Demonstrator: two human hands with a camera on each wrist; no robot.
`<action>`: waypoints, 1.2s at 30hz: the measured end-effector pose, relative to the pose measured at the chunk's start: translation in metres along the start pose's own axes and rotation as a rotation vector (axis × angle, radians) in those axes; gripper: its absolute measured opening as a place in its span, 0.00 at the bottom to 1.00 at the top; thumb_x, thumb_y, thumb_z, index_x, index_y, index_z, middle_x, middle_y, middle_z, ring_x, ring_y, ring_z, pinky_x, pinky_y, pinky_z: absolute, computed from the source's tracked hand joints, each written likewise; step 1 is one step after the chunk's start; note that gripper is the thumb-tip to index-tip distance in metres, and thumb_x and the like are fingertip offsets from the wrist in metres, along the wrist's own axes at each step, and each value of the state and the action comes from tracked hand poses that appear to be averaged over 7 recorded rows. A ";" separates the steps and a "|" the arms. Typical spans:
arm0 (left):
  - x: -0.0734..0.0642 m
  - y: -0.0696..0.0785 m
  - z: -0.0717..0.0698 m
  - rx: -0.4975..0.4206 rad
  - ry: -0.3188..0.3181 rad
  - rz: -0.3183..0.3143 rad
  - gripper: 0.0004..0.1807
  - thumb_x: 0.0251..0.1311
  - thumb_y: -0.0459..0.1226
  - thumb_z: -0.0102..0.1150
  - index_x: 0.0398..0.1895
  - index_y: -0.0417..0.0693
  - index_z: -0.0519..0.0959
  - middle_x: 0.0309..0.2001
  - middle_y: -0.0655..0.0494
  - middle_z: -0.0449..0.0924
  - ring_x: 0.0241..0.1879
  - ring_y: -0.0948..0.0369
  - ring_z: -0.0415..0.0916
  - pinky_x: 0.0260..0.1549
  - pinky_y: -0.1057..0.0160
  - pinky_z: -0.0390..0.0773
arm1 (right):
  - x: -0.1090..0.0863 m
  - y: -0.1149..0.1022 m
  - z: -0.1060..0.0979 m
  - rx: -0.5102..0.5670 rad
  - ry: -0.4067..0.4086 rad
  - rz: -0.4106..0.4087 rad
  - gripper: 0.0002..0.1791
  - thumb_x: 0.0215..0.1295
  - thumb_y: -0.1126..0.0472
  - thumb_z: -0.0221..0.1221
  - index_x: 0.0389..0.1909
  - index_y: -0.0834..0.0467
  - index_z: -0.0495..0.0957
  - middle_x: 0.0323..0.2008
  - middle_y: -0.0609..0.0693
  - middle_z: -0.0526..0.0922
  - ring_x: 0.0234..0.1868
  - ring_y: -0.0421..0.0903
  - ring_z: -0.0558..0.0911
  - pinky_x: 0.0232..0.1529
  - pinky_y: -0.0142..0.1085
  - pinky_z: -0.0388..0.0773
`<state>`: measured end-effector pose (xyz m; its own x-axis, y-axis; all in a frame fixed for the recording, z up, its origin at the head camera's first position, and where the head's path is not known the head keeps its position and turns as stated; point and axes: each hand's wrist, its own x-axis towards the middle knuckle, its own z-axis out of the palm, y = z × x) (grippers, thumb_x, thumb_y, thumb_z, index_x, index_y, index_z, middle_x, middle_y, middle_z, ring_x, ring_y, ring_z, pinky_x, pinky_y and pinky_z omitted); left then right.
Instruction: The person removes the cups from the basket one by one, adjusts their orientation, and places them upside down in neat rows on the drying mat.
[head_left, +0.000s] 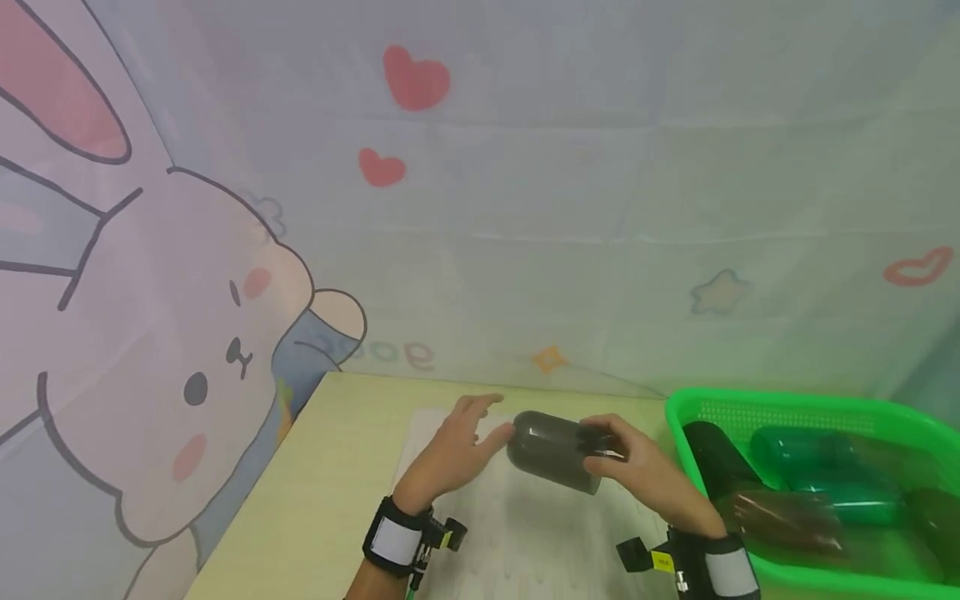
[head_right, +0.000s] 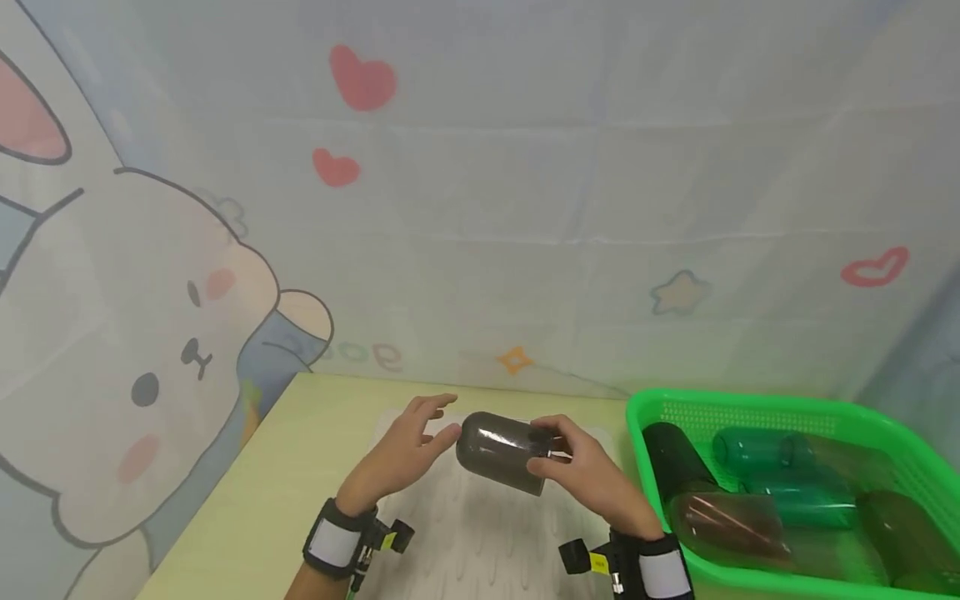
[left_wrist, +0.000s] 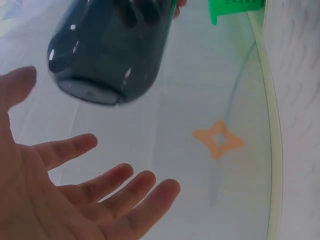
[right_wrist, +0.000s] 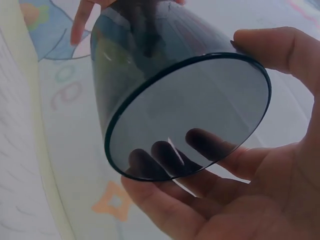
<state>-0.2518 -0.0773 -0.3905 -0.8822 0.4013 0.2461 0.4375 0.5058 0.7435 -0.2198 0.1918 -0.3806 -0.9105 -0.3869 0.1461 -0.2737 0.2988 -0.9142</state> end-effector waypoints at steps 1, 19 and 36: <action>0.001 0.001 0.001 -0.042 -0.007 0.010 0.36 0.66 0.60 0.44 0.71 0.52 0.59 0.67 0.52 0.57 0.63 0.52 0.61 0.54 0.54 0.71 | 0.002 0.002 0.001 0.031 -0.006 -0.017 0.26 0.64 0.61 0.58 0.61 0.62 0.64 0.58 0.63 0.68 0.58 0.62 0.71 0.46 0.43 0.74; 0.005 0.006 0.010 -0.279 -0.109 0.081 0.37 0.55 0.51 0.65 0.67 0.58 0.60 0.57 0.53 0.67 0.51 0.58 0.71 0.45 0.60 0.74 | 0.012 0.013 0.020 0.237 -0.054 -0.069 0.28 0.65 0.64 0.56 0.65 0.61 0.59 0.63 0.64 0.62 0.62 0.66 0.65 0.48 0.41 0.75; -0.001 -0.004 -0.009 -0.133 0.032 0.044 0.43 0.50 0.47 0.70 0.69 0.53 0.59 0.59 0.53 0.66 0.52 0.56 0.70 0.47 0.55 0.73 | 0.006 0.013 0.012 -0.193 0.167 -0.077 0.27 0.61 0.62 0.63 0.59 0.66 0.68 0.56 0.61 0.72 0.58 0.59 0.71 0.53 0.47 0.74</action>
<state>-0.2542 -0.0866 -0.3888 -0.8689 0.3948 0.2984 0.4506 0.3817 0.8070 -0.2252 0.1834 -0.3964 -0.9187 -0.2708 0.2874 -0.3838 0.4414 -0.8111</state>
